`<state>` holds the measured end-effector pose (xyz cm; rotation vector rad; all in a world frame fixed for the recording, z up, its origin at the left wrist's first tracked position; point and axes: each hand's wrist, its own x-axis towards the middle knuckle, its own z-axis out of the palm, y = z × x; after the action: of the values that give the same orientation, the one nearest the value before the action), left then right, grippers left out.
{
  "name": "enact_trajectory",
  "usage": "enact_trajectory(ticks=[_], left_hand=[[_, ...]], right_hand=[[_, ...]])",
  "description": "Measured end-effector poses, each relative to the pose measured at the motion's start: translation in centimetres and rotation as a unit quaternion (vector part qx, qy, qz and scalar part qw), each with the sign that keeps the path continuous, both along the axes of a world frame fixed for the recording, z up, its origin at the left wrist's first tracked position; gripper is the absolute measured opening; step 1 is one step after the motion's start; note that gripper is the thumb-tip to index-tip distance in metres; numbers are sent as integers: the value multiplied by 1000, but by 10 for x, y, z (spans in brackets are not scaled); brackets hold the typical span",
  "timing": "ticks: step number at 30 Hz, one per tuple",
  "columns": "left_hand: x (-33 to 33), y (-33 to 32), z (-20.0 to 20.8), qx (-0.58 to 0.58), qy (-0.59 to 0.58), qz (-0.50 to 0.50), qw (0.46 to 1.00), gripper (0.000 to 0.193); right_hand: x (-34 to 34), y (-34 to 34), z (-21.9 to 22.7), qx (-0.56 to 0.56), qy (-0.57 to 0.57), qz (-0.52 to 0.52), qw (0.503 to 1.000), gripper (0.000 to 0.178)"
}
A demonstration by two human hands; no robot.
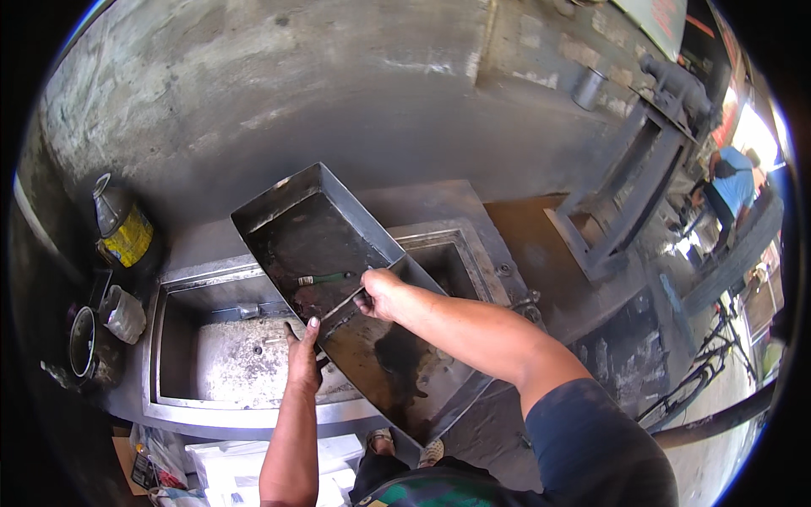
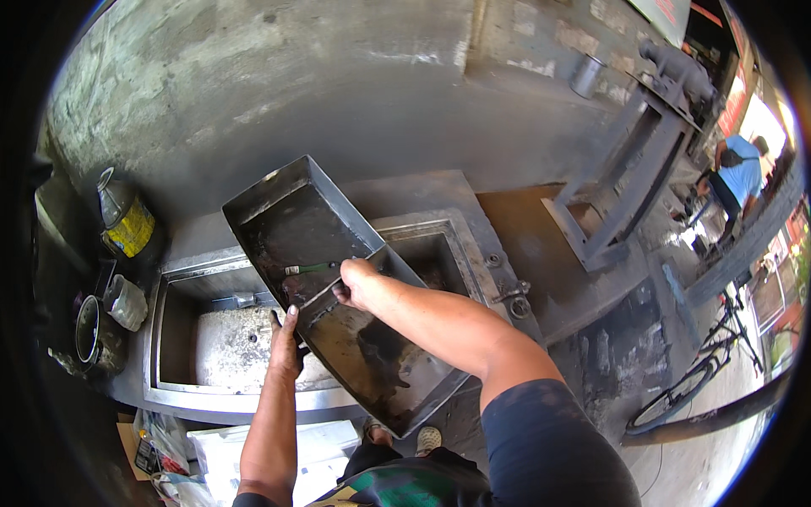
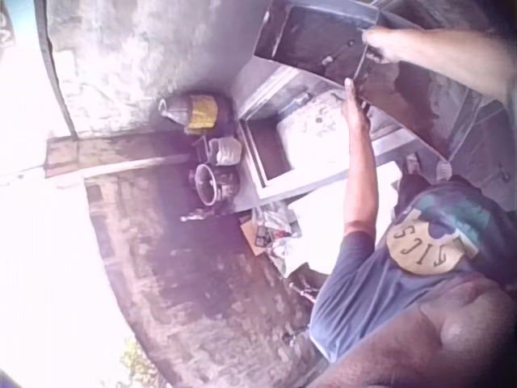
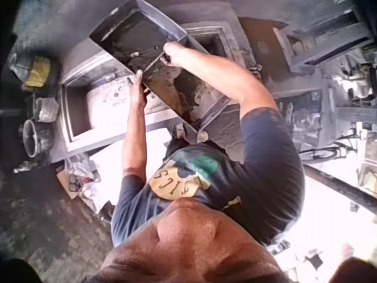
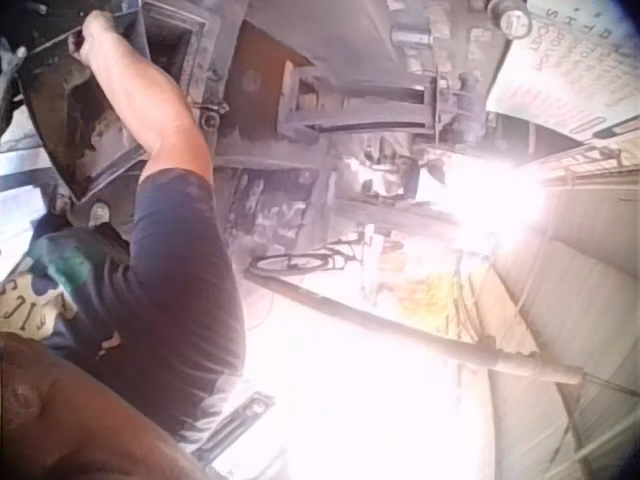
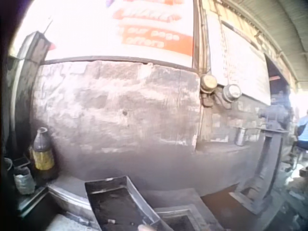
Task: The person handles small mechanical parts on a workbench, picking up and placing bearings and washers. They use a hammer and punch to adjust components, then move to a metal sink area to place parts into a tray.
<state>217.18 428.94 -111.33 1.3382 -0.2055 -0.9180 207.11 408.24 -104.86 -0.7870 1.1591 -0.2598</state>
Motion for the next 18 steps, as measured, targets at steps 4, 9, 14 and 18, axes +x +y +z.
enact_trajectory(ticks=[4,9,14,18], left_hand=[[-52,13,26,-8,-78,-170,982,128],[-43,40,-23,119,-202,-203,951,92],[-58,33,41,93,-325,-346,875,57],[23,15,14,235,-455,-401,760,41]], right_hand=[[-33,-4,-24,39,-35,-102,993,20],[-40,35,-23,27,-47,-166,985,13],[-67,36,-49,95,-58,-267,957,14],[-56,44,-61,150,-102,-301,936,18]])
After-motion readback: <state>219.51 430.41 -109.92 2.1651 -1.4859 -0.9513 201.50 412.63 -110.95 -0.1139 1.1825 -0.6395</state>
